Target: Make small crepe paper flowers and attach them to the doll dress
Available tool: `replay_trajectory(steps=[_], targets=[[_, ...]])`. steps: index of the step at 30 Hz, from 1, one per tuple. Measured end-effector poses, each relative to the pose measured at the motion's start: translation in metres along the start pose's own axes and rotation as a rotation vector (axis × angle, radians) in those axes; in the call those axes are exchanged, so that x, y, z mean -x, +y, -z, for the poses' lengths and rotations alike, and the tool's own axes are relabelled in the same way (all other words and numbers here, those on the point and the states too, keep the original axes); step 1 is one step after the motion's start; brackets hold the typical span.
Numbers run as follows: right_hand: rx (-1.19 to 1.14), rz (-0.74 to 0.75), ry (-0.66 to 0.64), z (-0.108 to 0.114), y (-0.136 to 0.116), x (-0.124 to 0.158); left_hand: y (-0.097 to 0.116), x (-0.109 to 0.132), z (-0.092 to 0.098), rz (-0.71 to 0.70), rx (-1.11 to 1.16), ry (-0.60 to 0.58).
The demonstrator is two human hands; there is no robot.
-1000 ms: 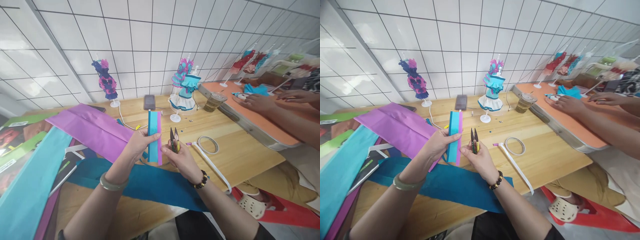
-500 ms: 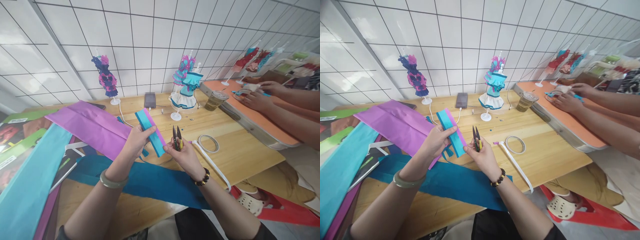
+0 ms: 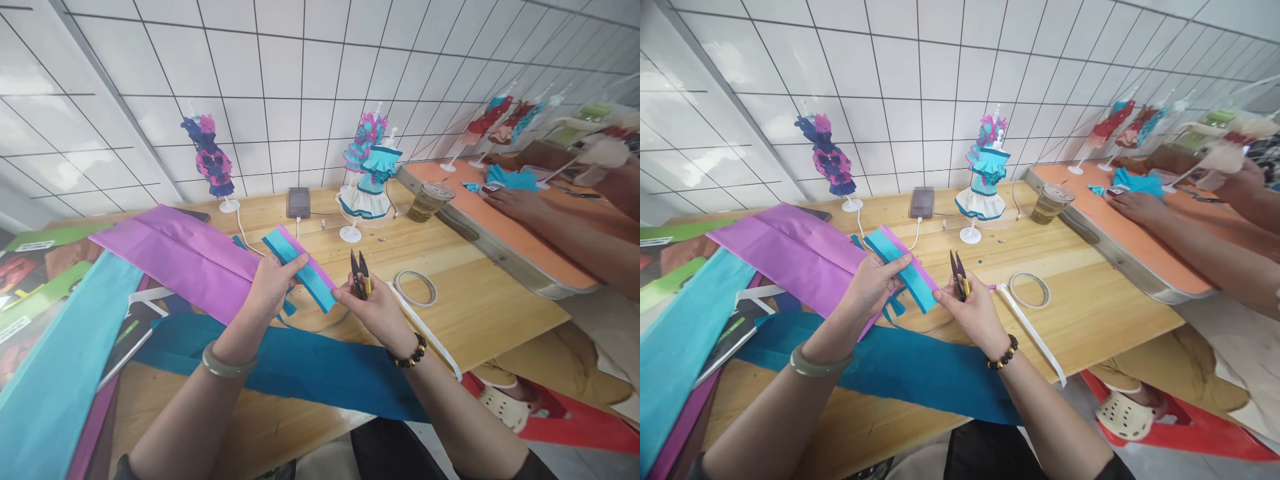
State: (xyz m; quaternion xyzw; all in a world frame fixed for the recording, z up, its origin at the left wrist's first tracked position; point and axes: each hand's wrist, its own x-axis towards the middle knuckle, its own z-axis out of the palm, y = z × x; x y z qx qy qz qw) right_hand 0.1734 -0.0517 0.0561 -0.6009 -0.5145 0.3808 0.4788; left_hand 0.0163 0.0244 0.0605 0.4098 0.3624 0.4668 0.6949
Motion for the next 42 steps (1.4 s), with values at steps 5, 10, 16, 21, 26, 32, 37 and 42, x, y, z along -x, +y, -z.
replay_trajectory(steps=[5,10,16,21,26,32,37,42], targets=[[0.009,-0.002,0.001,0.001,-0.003,-0.001,-0.001,-0.003,0.003,0.003,0.017,0.003],[0.020,0.033,0.003,0.004,-0.004,-0.003,-0.004,-0.003,0.003,0.097,0.067,-0.096],[0.081,0.099,0.007,0.004,-0.005,-0.005,-0.015,0.002,-0.002,0.205,-0.033,-0.197],[0.018,0.081,0.024,0.004,-0.004,-0.006,-0.015,0.003,-0.004,0.143,0.002,-0.131],[-0.161,-0.054,-0.024,-0.002,0.001,0.000,-0.009,0.003,-0.010,0.006,0.183,-0.027],[-0.474,-0.155,-0.153,-0.026,0.003,0.011,-0.008,0.011,-0.020,-0.027,0.374,0.090],[-0.427,-0.096,-0.158,-0.035,-0.001,0.013,-0.010,0.016,-0.026,0.020,0.415,0.145],[-0.337,-0.013,-0.138,-0.036,-0.005,0.012,-0.010,0.021,-0.032,0.012,0.401,0.128]])
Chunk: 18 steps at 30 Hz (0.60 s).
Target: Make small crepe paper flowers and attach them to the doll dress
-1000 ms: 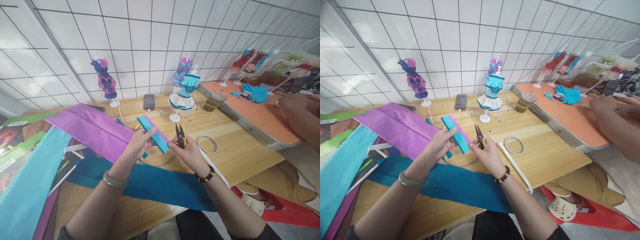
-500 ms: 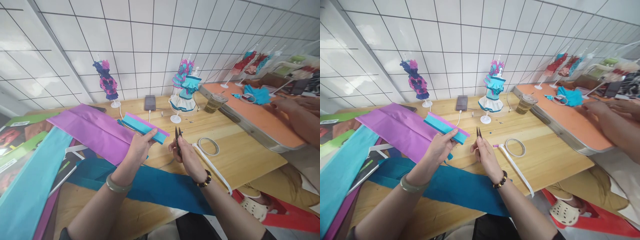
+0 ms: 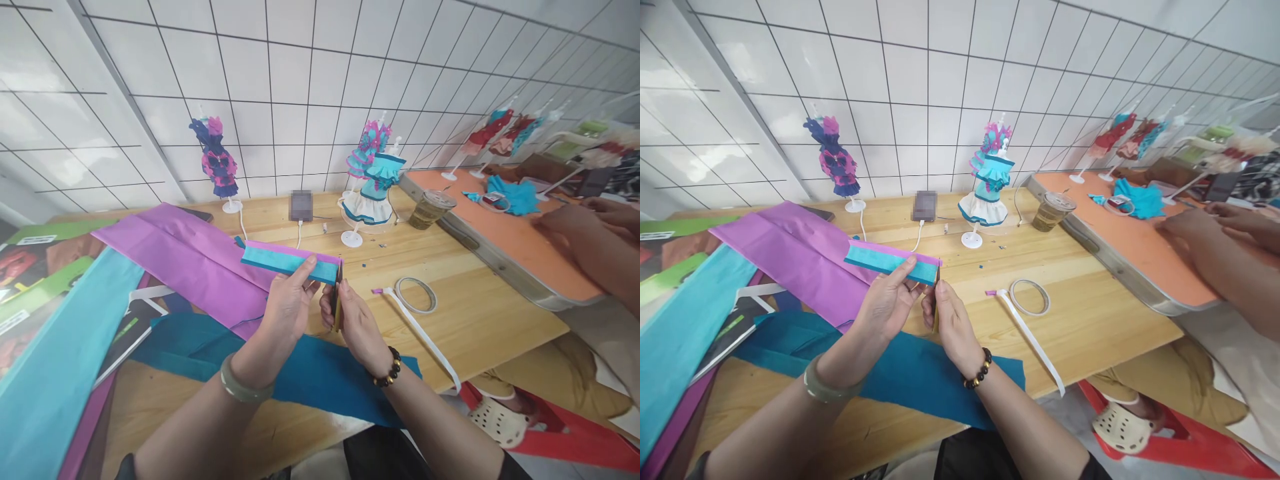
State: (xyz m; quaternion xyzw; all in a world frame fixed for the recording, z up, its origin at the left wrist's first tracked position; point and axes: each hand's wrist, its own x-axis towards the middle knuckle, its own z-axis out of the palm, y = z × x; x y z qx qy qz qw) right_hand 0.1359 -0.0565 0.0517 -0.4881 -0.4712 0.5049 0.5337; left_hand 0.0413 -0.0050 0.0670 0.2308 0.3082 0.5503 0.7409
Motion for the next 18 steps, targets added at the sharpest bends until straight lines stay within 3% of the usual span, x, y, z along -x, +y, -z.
replay_trajectory(steps=[9,18], targets=[[0.127,0.057,0.042,-0.005,-0.012,-0.002,-0.004,0.006,-0.003,-0.014,-0.030,-0.040],[0.004,0.051,0.108,-0.008,-0.002,-0.004,-0.005,0.008,-0.007,0.008,0.025,-0.069]])
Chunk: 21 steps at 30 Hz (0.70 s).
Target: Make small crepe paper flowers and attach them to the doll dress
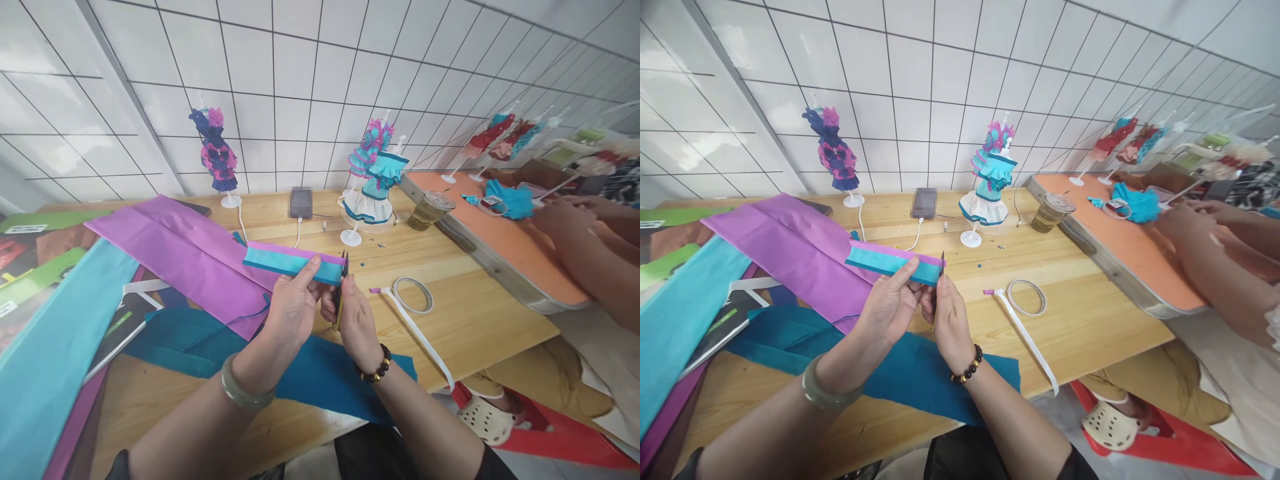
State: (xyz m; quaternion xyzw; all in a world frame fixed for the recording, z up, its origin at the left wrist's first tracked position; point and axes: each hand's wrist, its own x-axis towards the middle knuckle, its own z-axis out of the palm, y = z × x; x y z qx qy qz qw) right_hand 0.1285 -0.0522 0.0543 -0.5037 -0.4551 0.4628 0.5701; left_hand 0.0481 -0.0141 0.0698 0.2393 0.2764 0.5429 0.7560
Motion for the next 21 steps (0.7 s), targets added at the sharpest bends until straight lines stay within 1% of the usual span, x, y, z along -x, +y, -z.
replay_trajectory(steps=[3,16,21], targets=[[-0.034,-0.015,-0.003,-0.0010,0.0013,-0.0009,0.0004,0.0000,-0.0010,0.000,0.036,0.017],[-0.121,-0.020,0.017,-0.0010,0.0051,-0.0025,-0.0012,0.0003,-0.0018,-0.011,0.075,0.011],[-0.147,0.023,0.046,0.0002,0.0052,-0.0026,-0.0024,0.0015,-0.0005,0.004,0.071,0.015]])
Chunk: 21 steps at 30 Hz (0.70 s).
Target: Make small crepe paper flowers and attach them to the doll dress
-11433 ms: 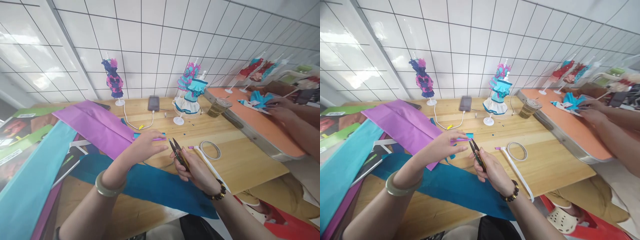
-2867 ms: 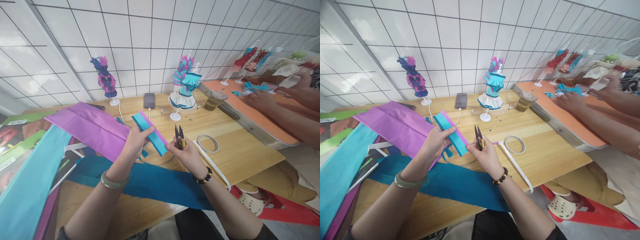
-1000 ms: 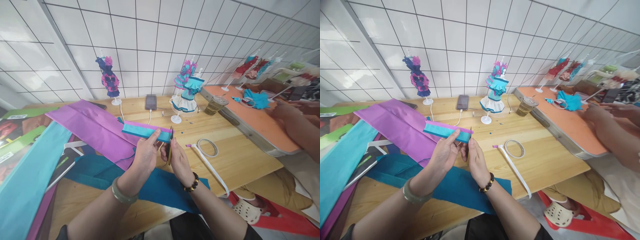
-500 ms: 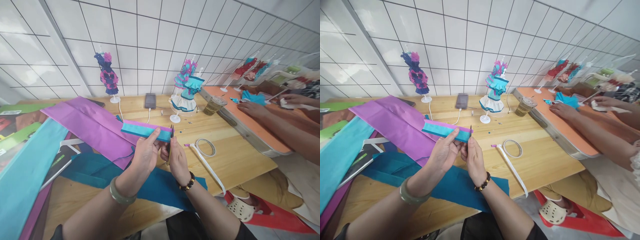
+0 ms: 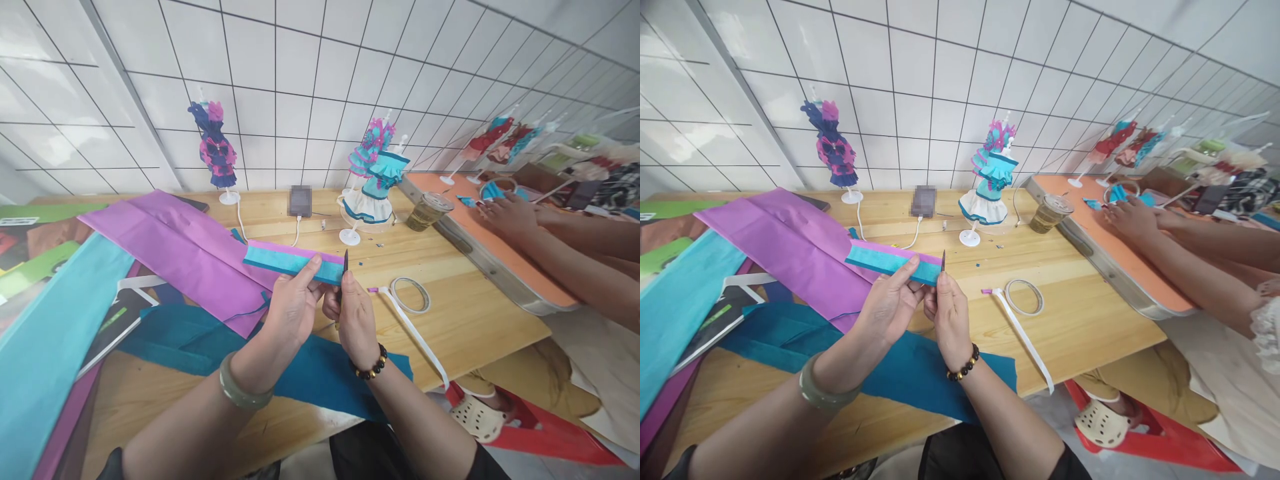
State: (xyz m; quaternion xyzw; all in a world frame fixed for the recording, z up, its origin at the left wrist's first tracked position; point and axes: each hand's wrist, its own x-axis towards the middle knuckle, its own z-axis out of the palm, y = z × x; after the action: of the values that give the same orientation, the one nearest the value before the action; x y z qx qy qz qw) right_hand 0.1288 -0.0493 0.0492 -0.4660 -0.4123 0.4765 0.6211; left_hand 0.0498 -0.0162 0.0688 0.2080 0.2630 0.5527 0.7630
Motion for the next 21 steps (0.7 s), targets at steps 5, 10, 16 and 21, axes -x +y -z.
replay_trajectory(steps=[5,10,16,21], targets=[[-0.019,0.008,0.036,0.005,-0.001,-0.002,0.001,-0.002,0.002,-0.020,-0.007,0.007],[-0.040,-0.032,0.030,0.020,-0.008,-0.005,0.002,-0.005,0.005,-0.027,-0.112,-0.019],[-0.108,-0.190,-0.056,0.039,-0.015,-0.004,-0.003,-0.007,0.010,0.046,-0.415,-0.063],[0.113,-0.211,-0.023,0.042,-0.013,0.001,-0.007,-0.010,0.015,0.026,-0.587,-0.059]])
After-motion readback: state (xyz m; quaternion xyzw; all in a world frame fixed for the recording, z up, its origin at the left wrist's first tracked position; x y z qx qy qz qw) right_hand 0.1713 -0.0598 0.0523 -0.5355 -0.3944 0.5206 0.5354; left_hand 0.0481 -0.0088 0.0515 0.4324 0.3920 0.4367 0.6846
